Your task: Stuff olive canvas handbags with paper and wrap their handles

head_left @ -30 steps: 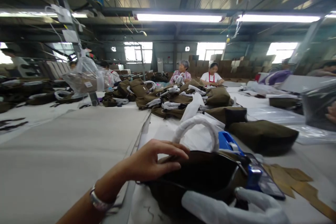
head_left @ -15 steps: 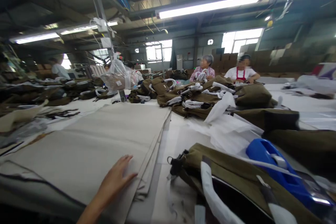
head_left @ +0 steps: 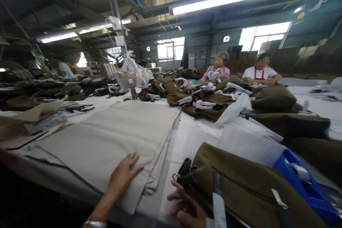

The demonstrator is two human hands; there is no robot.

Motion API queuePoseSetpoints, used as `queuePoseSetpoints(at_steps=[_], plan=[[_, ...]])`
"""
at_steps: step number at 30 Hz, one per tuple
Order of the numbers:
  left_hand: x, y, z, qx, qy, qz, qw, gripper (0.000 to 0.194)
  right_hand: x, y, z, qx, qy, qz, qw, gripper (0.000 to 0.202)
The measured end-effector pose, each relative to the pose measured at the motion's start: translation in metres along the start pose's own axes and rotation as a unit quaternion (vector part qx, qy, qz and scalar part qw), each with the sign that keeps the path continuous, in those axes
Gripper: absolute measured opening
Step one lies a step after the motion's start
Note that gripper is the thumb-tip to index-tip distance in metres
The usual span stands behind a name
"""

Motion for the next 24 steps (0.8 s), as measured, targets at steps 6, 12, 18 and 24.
queuePoseSetpoints(at_steps=[6, 12, 18, 24], plan=[[-0.010, 0.010, 0.000, -0.008, 0.010, 0.007, 1.000, 0.050, 0.041, -0.010, -0.071, 0.002, -0.007, -0.199, 0.980, 0.079], [-0.012, 0.013, -0.001, -0.029, 0.039, 0.027, 0.998, 0.030, 0.029, -0.003, -0.117, -0.012, 0.098, -0.255, 0.962, 0.062], [-0.023, 0.009, -0.006, -0.046, 0.064, 0.067, 0.995, 0.035, 0.020, 0.016, -0.113, -0.008, 0.108, -0.262, 0.959, 0.056], [-0.052, 0.021, -0.003, -0.045, 0.104, 0.069, 0.991, 0.045, 0.021, 0.027, -0.123, -0.049, 0.072, -0.224, 0.971, 0.074]])
Point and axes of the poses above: each hand's wrist, its own z-axis away from the middle knuckle, its own x-axis out of the palm, y = z × x, the point moved 4 cm from there along -z, towards the middle knuckle, and after that the axes turned 6 degrees about y, right-handed, at the moved point
